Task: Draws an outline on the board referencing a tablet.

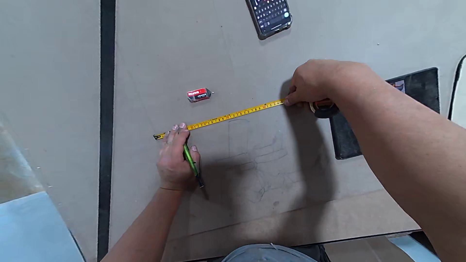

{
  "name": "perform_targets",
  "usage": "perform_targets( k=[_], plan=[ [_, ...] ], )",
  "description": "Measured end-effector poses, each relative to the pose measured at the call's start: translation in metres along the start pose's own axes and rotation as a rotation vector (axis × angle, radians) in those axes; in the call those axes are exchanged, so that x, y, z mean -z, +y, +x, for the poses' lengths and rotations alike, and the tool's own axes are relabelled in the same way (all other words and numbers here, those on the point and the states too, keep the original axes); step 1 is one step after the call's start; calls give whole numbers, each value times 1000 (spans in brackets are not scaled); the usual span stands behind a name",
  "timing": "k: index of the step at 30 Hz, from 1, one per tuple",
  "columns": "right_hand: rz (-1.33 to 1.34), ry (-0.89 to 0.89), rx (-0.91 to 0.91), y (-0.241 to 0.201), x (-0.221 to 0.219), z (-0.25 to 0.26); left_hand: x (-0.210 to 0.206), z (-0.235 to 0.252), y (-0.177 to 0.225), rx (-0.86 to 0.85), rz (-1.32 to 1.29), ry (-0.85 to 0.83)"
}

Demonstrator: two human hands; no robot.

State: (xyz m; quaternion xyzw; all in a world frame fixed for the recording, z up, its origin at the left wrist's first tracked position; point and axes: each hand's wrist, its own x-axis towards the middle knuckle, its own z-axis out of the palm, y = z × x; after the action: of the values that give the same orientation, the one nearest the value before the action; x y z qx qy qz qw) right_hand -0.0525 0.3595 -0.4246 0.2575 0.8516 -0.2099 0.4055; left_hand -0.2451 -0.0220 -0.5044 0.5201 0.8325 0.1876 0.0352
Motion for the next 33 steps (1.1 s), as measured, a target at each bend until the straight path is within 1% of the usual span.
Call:
perform_targets(
  k=[9, 12, 14, 15, 16, 18, 19, 21, 23, 25, 26, 27, 28, 30, 33],
  plan=[
    [37, -37, 19, 4, 4, 8, 3, 3, 7, 52, 14, 12],
    [32, -72, 22, 5, 7, 12, 13, 16, 30, 108, -6, 43],
    [21, -85, 32, 4, 8, 14, 21, 29, 54, 149, -50, 15],
    [19, -87, 36, 4, 9, 15, 23, 37, 67, 133, -82, 1],
    [19, -87, 42, 4, 9, 15, 21, 46, 78, 81, -135, 8],
    [27, -85, 49, 5, 10, 14, 9, 65, 102, -10, -342, -4],
    [37, -81, 48, 6, 9, 14, 2, 74, 113, -30, -444, -43],
    [38, -72, 45, 6, 7, 14, -15, 89, 133, -11, -606, -135],
    [31, -75, 38, 5, 8, 13, -33, 98, 145, 81, -716, -172],
    [42, -60, 74, 12, 4, 19, -46, 103, 148, 122, -770, -129],
    [46, -1, 135, 24, -7, 29, -49, 105, 148, 129, -775, -102],
    [30, 103, 212, 42, -25, 48, -51, 105, 148, 136, -778, -79],
    [48, 127, 243, 53, -37, 63, -53, 104, 148, 143, -779, -52],
    [65, 79, 238, 61, -42, 76, -56, 104, 151, 163, -776, 7],
    [73, 47, 212, 61, -40, 76, -61, 105, 154, 175, -756, 59]
  ],
)
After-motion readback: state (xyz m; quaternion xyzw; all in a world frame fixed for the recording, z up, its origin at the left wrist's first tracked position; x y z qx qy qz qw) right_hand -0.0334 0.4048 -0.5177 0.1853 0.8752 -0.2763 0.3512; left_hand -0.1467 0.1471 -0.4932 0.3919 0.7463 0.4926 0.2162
